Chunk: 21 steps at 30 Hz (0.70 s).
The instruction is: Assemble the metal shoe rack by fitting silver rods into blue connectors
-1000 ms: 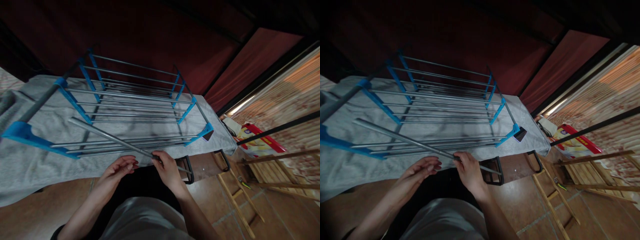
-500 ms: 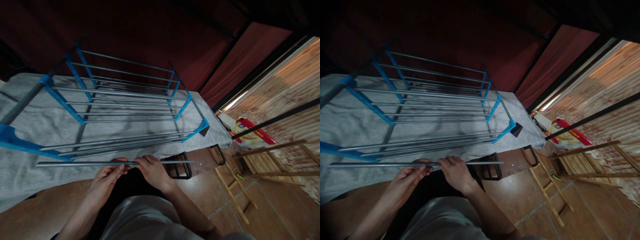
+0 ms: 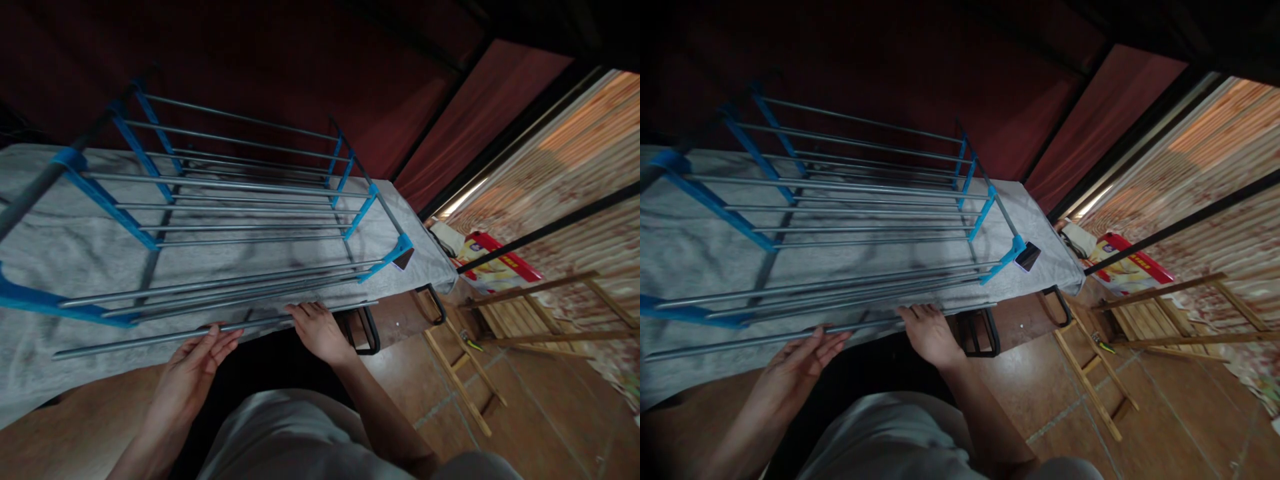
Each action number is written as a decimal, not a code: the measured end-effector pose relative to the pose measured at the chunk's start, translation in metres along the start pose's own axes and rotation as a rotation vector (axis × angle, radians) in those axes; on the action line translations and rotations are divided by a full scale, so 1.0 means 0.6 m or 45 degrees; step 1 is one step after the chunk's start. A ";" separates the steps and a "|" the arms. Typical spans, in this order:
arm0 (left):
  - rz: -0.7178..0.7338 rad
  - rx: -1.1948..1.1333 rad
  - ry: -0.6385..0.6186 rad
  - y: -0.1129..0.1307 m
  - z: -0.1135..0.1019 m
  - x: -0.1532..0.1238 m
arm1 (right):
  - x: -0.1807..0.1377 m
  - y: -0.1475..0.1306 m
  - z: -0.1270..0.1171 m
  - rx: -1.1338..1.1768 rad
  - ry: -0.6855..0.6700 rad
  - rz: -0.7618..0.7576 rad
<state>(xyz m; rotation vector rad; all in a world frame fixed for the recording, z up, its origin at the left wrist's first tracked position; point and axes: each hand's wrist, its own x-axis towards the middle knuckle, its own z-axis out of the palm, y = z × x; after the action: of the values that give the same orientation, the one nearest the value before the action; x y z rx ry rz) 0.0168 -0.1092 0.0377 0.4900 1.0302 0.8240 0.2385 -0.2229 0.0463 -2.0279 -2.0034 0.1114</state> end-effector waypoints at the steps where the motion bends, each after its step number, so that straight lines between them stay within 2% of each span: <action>1: -0.025 -0.010 0.033 0.003 -0.001 0.003 | -0.003 0.010 0.000 -0.015 0.008 0.022; 5: -0.113 0.024 0.096 0.011 -0.005 0.016 | -0.020 0.053 0.000 -0.070 0.095 0.155; 9: -0.125 0.046 0.110 0.011 -0.009 0.027 | -0.045 0.096 0.004 -0.111 0.257 0.342; 14: -0.138 0.043 0.123 0.004 -0.014 0.038 | -0.082 0.148 0.024 -0.042 0.702 0.743; 17: -0.157 0.059 0.126 0.001 -0.016 0.043 | -0.099 0.173 0.035 0.280 0.980 0.950; 19: -0.164 0.075 0.115 -0.002 -0.017 0.046 | -0.105 0.185 0.039 0.708 1.126 1.105; 21: -0.164 0.097 0.112 -0.004 -0.015 0.049 | -0.106 0.192 0.039 1.281 1.208 1.215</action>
<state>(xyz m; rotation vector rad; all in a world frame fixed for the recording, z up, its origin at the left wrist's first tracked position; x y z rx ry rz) 0.0172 -0.0878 0.0154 0.4499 1.1658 0.6988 0.3420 -0.2812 -0.0148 -1.6029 -0.1984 0.2257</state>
